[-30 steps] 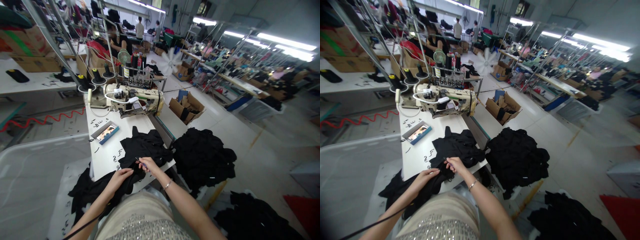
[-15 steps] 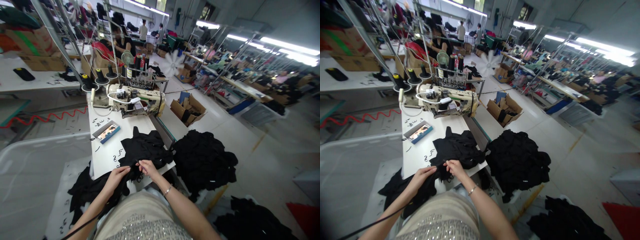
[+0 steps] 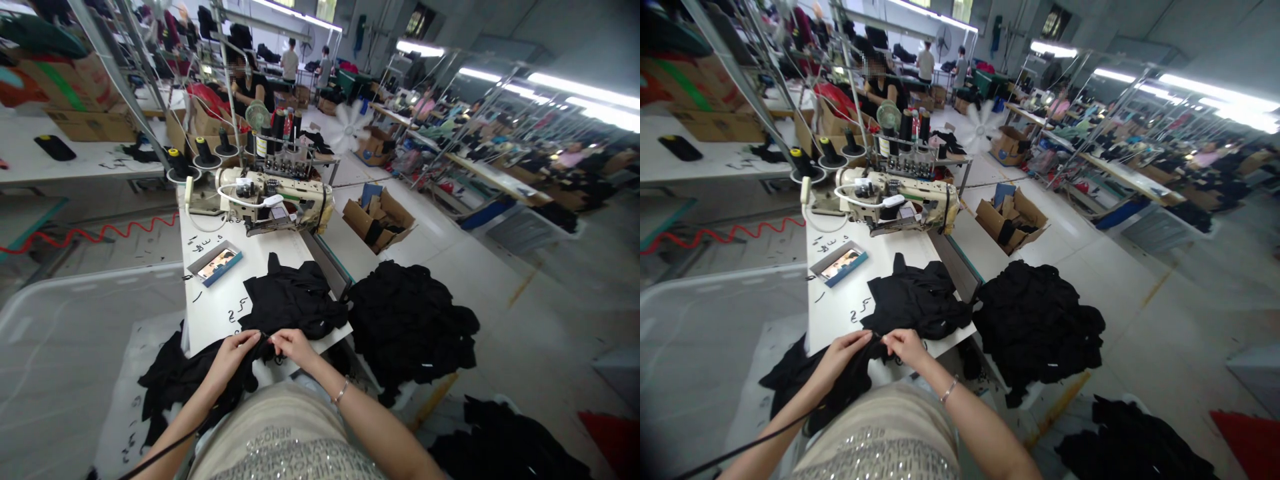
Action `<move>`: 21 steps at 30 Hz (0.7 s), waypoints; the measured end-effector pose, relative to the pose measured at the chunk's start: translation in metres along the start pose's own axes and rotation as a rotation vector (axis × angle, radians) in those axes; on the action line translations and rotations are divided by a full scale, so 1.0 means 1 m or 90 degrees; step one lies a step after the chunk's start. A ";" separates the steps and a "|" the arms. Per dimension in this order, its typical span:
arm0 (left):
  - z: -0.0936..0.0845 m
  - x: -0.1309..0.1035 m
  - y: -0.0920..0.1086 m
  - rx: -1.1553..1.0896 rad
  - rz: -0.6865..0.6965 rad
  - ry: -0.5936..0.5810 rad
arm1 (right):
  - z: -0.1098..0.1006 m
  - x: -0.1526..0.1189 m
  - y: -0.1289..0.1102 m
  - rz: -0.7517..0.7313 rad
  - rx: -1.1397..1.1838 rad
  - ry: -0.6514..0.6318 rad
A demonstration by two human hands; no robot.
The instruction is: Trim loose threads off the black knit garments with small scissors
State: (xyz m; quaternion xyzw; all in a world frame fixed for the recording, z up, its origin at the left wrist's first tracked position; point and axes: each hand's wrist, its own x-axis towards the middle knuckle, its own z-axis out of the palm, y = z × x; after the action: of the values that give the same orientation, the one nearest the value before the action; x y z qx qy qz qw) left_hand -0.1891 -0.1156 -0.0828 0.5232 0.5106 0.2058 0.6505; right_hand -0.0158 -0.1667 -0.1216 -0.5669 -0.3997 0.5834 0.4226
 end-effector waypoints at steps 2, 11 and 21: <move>0.000 0.000 0.002 -0.002 0.006 0.003 | 0.009 -0.002 0.002 -0.009 -0.018 -0.002; 0.005 -0.009 0.011 -0.032 0.005 0.003 | 0.025 0.002 -0.005 -0.045 -0.052 0.038; -0.053 -0.005 0.126 -0.355 0.176 0.443 | 0.064 0.007 -0.030 -0.168 -0.142 0.071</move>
State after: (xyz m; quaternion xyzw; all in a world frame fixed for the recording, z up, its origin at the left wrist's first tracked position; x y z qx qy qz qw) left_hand -0.2037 -0.0483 0.0349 0.2918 0.5491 0.5834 0.5224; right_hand -0.0781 -0.1492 -0.0932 -0.5843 -0.5088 0.4424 0.4517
